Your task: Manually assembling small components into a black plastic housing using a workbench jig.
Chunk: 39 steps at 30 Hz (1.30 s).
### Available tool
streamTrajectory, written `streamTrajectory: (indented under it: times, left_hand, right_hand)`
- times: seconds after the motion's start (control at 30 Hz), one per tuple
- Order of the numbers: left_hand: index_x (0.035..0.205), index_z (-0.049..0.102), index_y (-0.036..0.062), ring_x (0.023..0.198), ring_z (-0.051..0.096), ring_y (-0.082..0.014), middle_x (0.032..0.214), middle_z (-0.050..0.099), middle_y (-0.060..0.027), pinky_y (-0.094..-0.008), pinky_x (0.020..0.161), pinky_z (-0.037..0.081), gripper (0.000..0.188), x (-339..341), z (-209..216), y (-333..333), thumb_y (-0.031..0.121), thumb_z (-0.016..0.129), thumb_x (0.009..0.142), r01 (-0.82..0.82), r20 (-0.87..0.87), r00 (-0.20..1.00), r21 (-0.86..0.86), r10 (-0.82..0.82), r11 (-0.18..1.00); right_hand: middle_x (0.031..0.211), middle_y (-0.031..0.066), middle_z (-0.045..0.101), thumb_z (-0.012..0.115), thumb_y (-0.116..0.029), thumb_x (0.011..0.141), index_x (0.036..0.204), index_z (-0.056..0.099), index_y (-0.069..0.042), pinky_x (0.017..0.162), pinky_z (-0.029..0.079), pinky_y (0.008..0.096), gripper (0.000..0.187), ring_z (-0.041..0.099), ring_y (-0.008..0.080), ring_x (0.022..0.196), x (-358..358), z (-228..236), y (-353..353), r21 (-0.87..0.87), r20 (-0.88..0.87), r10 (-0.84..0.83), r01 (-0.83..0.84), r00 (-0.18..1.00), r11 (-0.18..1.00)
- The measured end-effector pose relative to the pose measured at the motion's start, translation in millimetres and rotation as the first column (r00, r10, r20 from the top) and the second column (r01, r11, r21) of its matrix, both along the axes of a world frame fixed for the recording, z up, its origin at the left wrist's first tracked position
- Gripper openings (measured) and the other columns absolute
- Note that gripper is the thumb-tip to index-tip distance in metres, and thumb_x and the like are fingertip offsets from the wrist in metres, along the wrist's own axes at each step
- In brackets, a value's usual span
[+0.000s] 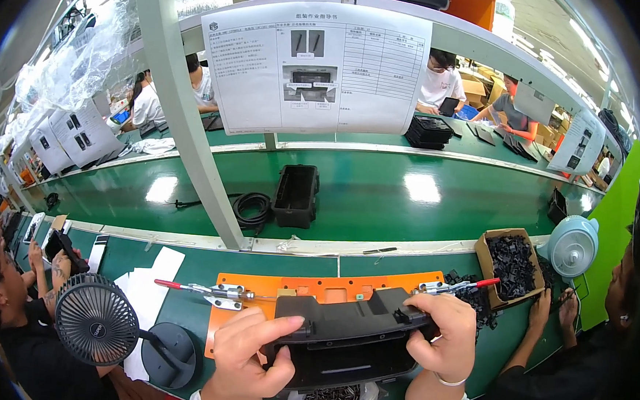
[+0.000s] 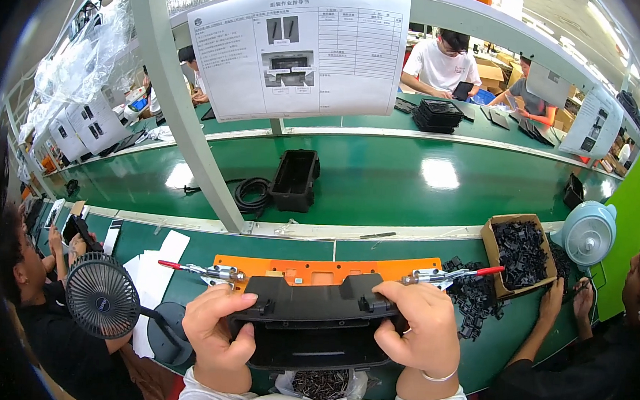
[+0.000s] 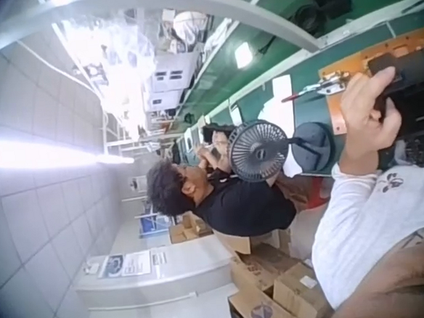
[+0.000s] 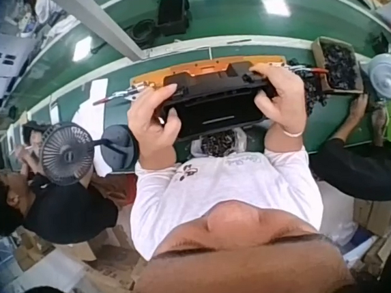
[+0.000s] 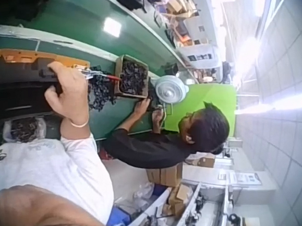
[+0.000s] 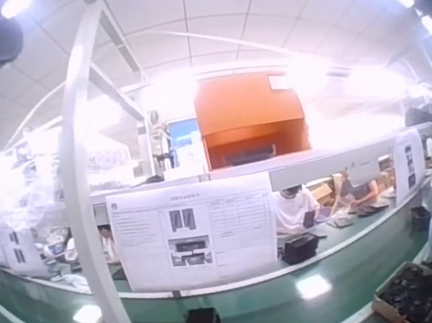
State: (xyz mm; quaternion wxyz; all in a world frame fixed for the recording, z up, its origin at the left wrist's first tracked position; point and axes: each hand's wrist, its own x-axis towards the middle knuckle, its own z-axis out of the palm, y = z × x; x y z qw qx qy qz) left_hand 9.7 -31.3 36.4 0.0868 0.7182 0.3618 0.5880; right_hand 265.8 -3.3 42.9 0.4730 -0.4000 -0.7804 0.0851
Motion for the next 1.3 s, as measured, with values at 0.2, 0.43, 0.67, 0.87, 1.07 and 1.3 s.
streamTrajectory:
  times: [0.2, 0.43, 0.67, 0.87, 1.07, 1.3]
  left_hand:
    - [0.088, 0.066, 0.0002, 0.047, 0.039, -0.0159, 0.053, 0.044, -0.0042, -0.0268, 0.045, 0.030, 0.038, 0, -8, -2, -0.007, 0.059, 0.051, 0.066, 0.165, 0.984, 0.022, -0.069, 0.998]
    - [0.082, 0.057, 0.0043, 0.056, 0.040, -0.0164, 0.059, 0.046, -0.0029, -0.0307, 0.056, 0.034, 0.035, -9, -19, 2, -0.012, 0.064, 0.052, 0.145, 0.442, 0.873, 0.173, -0.209, 0.974]
    - [0.081, 0.050, 0.0082, 0.060, 0.036, -0.0157, 0.064, 0.040, -0.0013, -0.0300, 0.059, 0.031, 0.037, -26, -24, 7, -0.010, 0.060, 0.050, -0.023, 0.471, 0.876, 0.248, -0.100, 0.968]
    - [0.082, 0.050, 0.0087, 0.061, 0.036, -0.0158, 0.066, 0.041, -0.0011, -0.0300, 0.060, 0.031, 0.037, -25, -25, 5, -0.009, 0.061, 0.052, 0.035, 0.497, 0.851, 0.264, -0.167, 0.964]
    - [0.084, 0.050, 0.0087, 0.062, 0.038, -0.0158, 0.066, 0.042, -0.0012, -0.0309, 0.062, 0.032, 0.027, -12, -21, -2, 0.000, 0.068, 0.065, 0.078, 0.522, 0.832, 0.224, -0.187, 0.972]
    - [0.090, 0.051, 0.0055, 0.071, 0.041, -0.0179, 0.076, 0.044, -0.0062, -0.0321, 0.068, 0.036, 0.039, -8, -22, 9, 0.044, 0.044, 0.094, -0.017, 0.458, 0.882, 0.269, -0.113, 0.963]
  right_hand:
    - [0.064, 0.0119, 0.058, 0.057, -0.004, 0.049, 0.083, 0.064, 0.001, 0.054, 0.044, 0.0299, 0.035, 0.056, 0.0257, 0.054, -2, 1, -1, 0.013, -0.036, 0.033, -0.033, 0.999, 0.999]
    - [0.079, 0.0088, 0.064, 0.068, -0.004, 0.067, 0.121, 0.055, 0.006, 0.061, 0.045, 0.0246, 0.056, 0.060, 0.0152, 0.066, -5, -3, 0, -0.162, -0.139, 0.184, -0.206, 0.973, 0.965]
    - [0.089, 0.0124, 0.061, 0.079, -0.018, 0.074, 0.139, 0.034, 0.004, 0.071, 0.050, 0.0295, 0.082, 0.062, 0.0206, 0.075, -8, -6, 2, -0.340, -0.124, 0.267, -0.293, 0.956, 0.893]
    - [0.123, 0.0190, 0.052, 0.080, -0.032, 0.075, 0.140, 0.032, 0.004, 0.098, 0.040, 0.0355, 0.088, 0.053, 0.0270, 0.116, -13, -16, 13, -0.382, -0.237, 0.357, -0.424, 0.904, 0.821]
    - [0.130, 0.0151, 0.049, 0.068, -0.016, 0.085, 0.139, 0.034, 0.004, 0.102, 0.034, 0.0313, 0.067, 0.047, 0.0194, 0.119, -22, -18, 7, -0.344, -0.617, 0.324, -0.616, 0.717, 0.709]
    - [0.119, 0.0138, 0.057, 0.056, -0.004, 0.085, 0.137, 0.036, 0.005, 0.098, 0.037, 0.0303, 0.056, 0.053, 0.0187, 0.110, -28, -15, 5, -0.415, -0.607, 0.258, -0.577, 0.752, 0.703]
